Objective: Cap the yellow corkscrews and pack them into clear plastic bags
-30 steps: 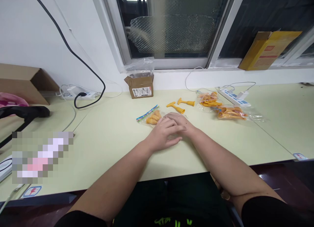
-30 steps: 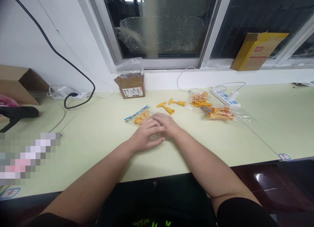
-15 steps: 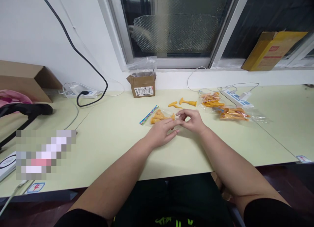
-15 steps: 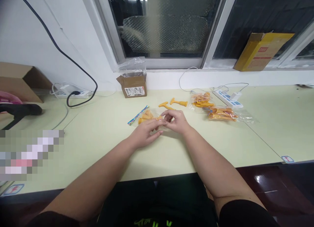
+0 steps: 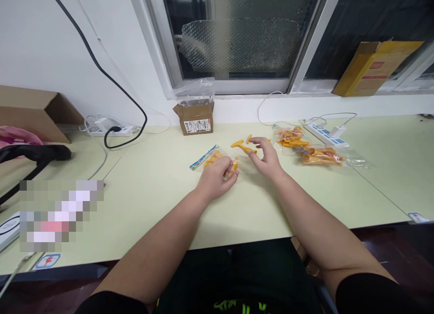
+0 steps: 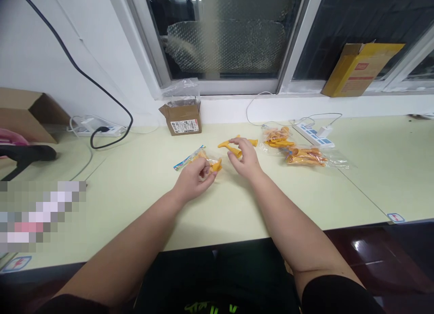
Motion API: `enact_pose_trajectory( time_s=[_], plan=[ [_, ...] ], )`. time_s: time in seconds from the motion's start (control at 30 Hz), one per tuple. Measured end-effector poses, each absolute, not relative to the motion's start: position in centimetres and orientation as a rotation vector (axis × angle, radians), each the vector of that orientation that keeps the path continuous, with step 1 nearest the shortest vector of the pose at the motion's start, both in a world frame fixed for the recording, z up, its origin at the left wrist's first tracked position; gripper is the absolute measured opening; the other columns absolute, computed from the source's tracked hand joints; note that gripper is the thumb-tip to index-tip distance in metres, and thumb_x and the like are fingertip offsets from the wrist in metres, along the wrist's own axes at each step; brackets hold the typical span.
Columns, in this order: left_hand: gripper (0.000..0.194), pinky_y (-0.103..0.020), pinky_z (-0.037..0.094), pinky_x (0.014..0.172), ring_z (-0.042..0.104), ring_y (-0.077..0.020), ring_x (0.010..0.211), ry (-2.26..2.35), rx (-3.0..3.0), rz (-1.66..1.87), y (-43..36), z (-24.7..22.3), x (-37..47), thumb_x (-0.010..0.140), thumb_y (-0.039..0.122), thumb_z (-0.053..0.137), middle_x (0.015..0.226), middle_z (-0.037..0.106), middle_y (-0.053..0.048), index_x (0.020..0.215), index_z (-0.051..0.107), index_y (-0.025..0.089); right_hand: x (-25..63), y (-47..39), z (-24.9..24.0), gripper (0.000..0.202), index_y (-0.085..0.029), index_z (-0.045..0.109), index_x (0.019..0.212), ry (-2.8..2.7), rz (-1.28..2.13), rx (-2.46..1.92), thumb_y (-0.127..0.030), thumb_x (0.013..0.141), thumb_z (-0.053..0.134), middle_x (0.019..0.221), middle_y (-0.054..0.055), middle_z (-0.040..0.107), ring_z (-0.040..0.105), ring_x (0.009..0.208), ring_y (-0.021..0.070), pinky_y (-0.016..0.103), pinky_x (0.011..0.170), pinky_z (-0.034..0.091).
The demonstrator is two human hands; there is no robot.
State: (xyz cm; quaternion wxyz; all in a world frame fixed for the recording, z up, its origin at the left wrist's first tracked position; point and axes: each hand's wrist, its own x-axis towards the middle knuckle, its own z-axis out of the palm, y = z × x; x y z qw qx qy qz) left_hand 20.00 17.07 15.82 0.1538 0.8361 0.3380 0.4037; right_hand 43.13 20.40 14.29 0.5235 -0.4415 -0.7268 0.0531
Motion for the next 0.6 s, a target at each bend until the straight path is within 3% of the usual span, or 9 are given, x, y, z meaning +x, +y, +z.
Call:
enact_pose_trajectory(
  time_s=[0.1, 0.2, 0.3, 0.43, 0.6],
  plan=[
    [0.016, -0.027, 0.039, 0.06, 0.046, -0.0129, 0.064, 0.972, 2.367, 1.162, 17.2, 15.5, 20.0, 0.09, 0.022, 0.058, 0.074, 0.05, 0.003, 0.085, 0.043, 0.023, 43.4, 21.6, 12.8, 0.054, -0.019, 0.06, 0.141, -1.848, 0.214, -1.344, -0.042, 0.092, 0.064, 0.15, 0.018, 0.056, 0.047, 0.143, 0.0342, 0.056, 0.119, 0.038],
    [0.016, -0.027, 0.043, 0.063, 0.052, -0.0129, 0.067, 0.947, 2.329, 1.146, 17.2, 15.3, 20.0, 0.089, 0.018, 0.057, 0.082, 0.056, 0.002, 0.102, 0.051, 0.024, 43.3, 22.3, 11.5, 0.052, -0.017, 0.065, 0.138, -1.985, 0.323, -1.532, -0.046, 0.096, 0.061, 0.159, 0.018, 0.048, 0.037, 0.151, 0.0356, 0.055, 0.124, 0.03],
    [0.028, -0.028, 0.044, 0.065, 0.054, -0.0131, 0.068, 0.925, 2.317, 1.146, 17.2, 15.2, 20.0, 0.088, 0.015, 0.057, 0.082, 0.057, 0.003, 0.113, 0.053, 0.025, 43.0, 22.7, 11.2, 0.042, -0.019, 0.073, 0.128, -2.07, 0.35, -1.554, -0.043, 0.103, 0.049, 0.15, 0.014, 0.059, 0.044, 0.145, 0.0302, 0.048, 0.123, 0.031],
    [0.035, -0.028, 0.046, 0.068, 0.052, -0.013, 0.068, 0.879, 2.345, 1.17, 17.3, 15.2, 20.0, 0.085, 0.009, 0.056, 0.08, 0.054, 0.003, 0.115, 0.058, 0.025, 43.1, 23.0, 11.8, 0.046, -0.019, 0.075, 0.119, -1.975, 0.307, -1.62, -0.037, 0.108, 0.034, 0.129, 0.011, 0.07, 0.055, 0.129, 0.0262, 0.042, 0.115, 0.038],
    [0.042, -0.027, 0.045, 0.068, 0.05, -0.013, 0.068, 0.851, 2.298, 1.156, 17.4, 15.1, 20.0, 0.081, 0.006, 0.056, 0.078, 0.05, 0.004, 0.118, 0.057, 0.026, 43.8, 22.8, 12.5, 0.035, -0.018, 0.069, 0.128, -1.897, 0.222, -1.835, -0.025, 0.096, 0.056, 0.118, 0.012, 0.07, 0.062, 0.112, 0.0274, 0.04, 0.101, 0.047]
  ],
)
